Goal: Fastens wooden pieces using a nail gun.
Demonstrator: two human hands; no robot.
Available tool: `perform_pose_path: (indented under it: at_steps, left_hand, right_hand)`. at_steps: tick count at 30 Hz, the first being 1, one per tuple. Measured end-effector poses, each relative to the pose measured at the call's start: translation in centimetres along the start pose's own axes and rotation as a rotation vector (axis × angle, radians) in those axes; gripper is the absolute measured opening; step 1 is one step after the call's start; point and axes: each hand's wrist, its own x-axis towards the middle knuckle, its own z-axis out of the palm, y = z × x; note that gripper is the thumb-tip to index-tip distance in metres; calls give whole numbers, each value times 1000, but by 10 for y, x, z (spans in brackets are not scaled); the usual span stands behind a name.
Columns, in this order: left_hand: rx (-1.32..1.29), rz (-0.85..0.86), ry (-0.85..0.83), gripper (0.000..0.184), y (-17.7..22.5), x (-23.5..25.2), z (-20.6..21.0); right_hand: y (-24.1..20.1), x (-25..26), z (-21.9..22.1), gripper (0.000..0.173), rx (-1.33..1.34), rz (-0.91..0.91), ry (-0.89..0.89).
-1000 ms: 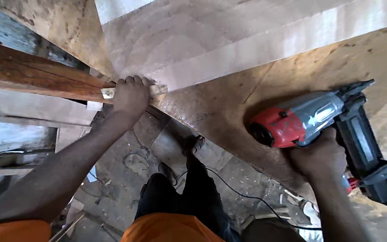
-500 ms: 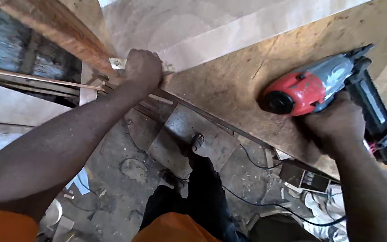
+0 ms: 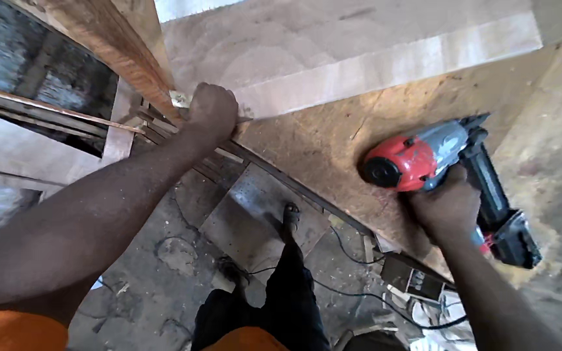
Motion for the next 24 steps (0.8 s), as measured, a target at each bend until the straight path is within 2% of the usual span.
perform_pose_path:
  at_steps: [3, 6, 11, 13, 14, 16, 18, 20, 22, 24]
  left_hand:
    - [-25, 0, -15, 32, -2, 2, -4]
    - [-61, -9, -41, 29, -2, 4, -7]
    - [-82, -16, -42, 27, -2, 8, -9]
    - [-98, -24, -60, 29, -4, 12, -11]
    - [-100, -22, -62, 27, -4, 12, -9]
    - [-91, -13, -45, 24, -2, 10, -6]
    - [-78, -19, -58, 24, -3, 11, -7]
    - [-62, -26, -64, 25, -3, 13, -8]
    - [-58, -31, -58, 25, -2, 12, -7]
    - [-75, -39, -58, 27, -2, 12, -8]
  right_hand:
    - [0, 3, -2, 66, -22, -31, -24]
    - [2, 7, -2, 71, -47, -36, -73]
    - [12, 27, -27, 76, -17, -87, -270]
    - [17, 36, -56, 71, 131, -193, -360]
    - [16, 37, -79, 63, 212, -207, -450]
    - [3, 41, -125, 46, 517, -149, -696]
    - [-32, 43, -154, 20, 835, -67, -899]
    - [-52, 51, -156, 14, 1087, -170, -1111]
    - [-83, 51, -139, 21, 1206, -224, -1130]
    - [-119, 51, -125, 22, 1261, -187, -1181]
